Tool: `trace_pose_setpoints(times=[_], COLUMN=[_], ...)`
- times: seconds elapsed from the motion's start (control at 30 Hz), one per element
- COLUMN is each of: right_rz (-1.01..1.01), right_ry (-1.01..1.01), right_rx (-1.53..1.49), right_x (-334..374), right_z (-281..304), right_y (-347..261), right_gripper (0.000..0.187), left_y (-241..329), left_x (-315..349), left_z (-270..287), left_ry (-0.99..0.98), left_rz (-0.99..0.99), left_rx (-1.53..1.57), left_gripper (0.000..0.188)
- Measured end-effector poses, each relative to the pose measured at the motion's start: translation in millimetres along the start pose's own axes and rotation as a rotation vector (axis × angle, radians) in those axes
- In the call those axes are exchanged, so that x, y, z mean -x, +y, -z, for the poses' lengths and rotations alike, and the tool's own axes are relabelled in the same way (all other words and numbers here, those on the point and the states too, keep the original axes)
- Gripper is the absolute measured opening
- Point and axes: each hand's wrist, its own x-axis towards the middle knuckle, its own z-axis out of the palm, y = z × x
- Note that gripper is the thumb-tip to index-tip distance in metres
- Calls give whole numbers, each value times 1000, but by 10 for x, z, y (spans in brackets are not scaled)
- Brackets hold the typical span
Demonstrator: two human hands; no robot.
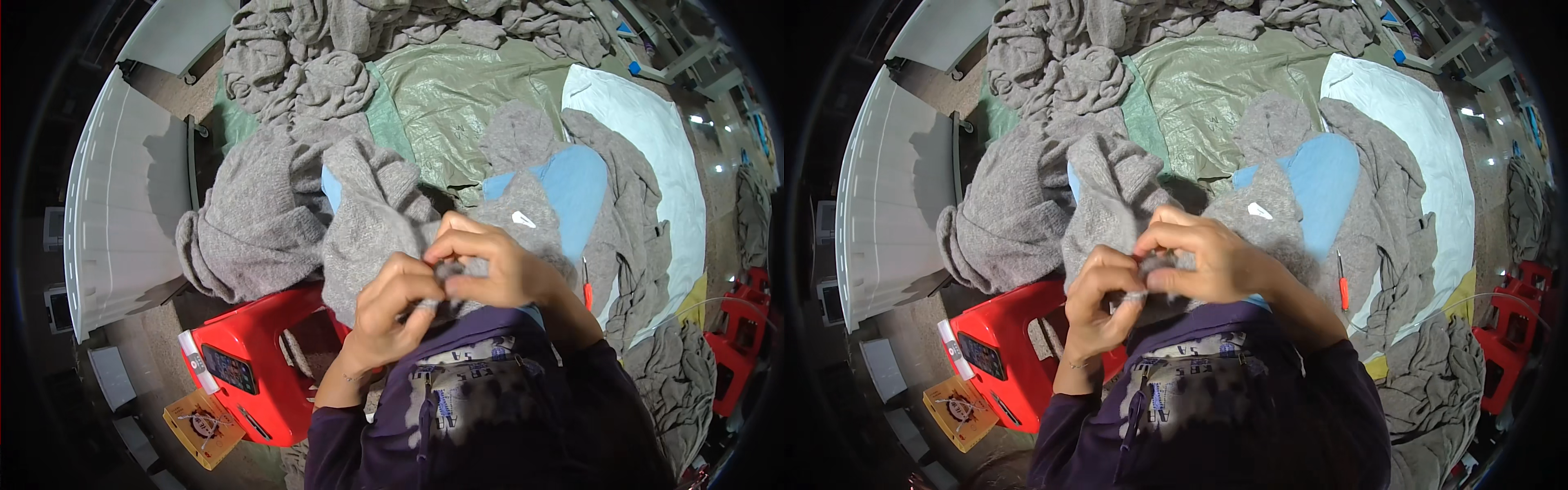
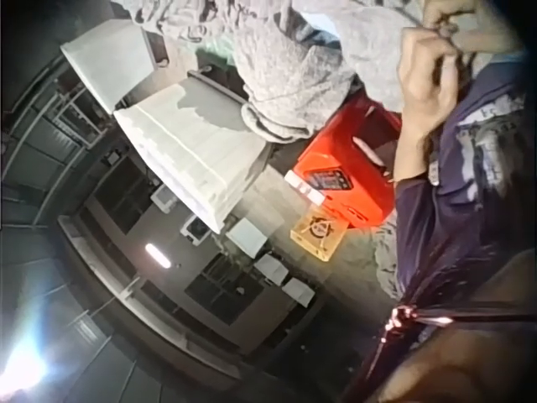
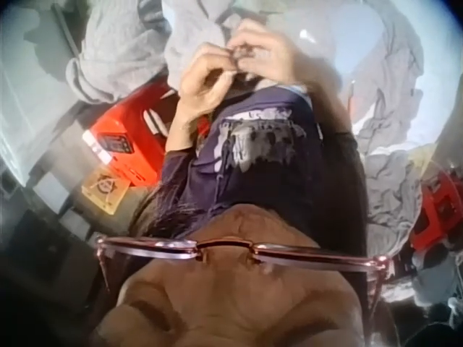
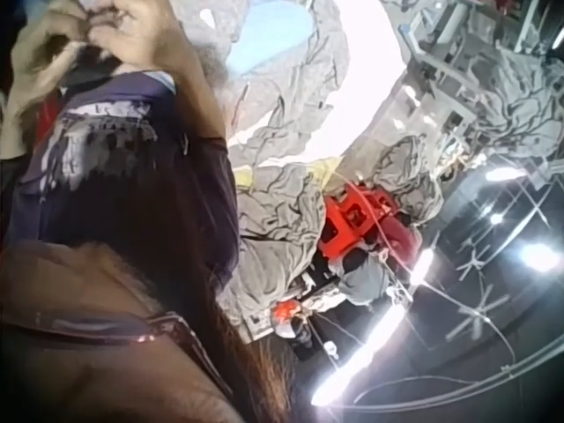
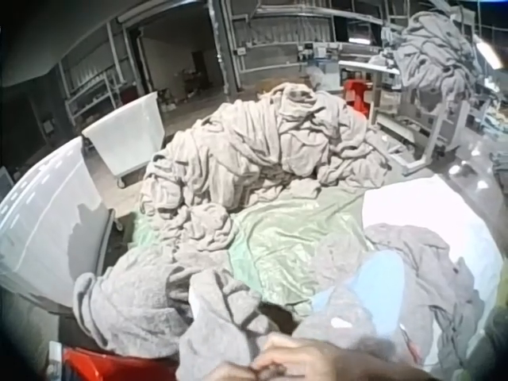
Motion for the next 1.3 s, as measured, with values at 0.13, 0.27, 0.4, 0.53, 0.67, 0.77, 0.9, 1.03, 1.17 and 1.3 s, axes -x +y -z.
trace_pose_setpoints(times=[0.13, 0.27, 0.4, 0.53, 0.67, 0.77, 0.9, 1.03, 1.17, 1.3], right_rz=[178, -83, -113, -63, -178, -147, -113, 60, -24, 80], right_ry=[203, 285, 320, 463, 394, 338, 317, 414, 442, 433], right_rx=[69, -206, -128, -42, -39, -58, 96, 264, 137, 235], right_x=[-42, -69, -113, -155, -139, -161, -167, -168, -188, -190], right_z=[37, -152, -243, -279, -288, -287, -213, -287, -348, -380], right_y=[332, 462, 548, 641, 573, 582, 571, 602, 633, 607], right_gripper=[13, 9, 10, 11, 12, 14, 15, 13, 11, 8], left_y=[-149, -552, -672, -609, -757, -799, -752, -696, -705, -775], left_x=[5, 205, 225, 203, 256, 286, 279, 258, 250, 275], left_z=[-76, -4, -157, -199, -251, -236, -205, -206, -242, -336], left_ry=[136, 85, 266, 274, 485, 486, 408, 363, 451, 640], left_rz=[471, 650, 650, 883, 769, 709, 787, 813, 781, 711], left_rx=[-106, 391, 545, 656, 799, 805, 738, 754, 879, 796], left_gripper=[26, 26, 19, 17, 17, 17, 16, 14, 14, 15])
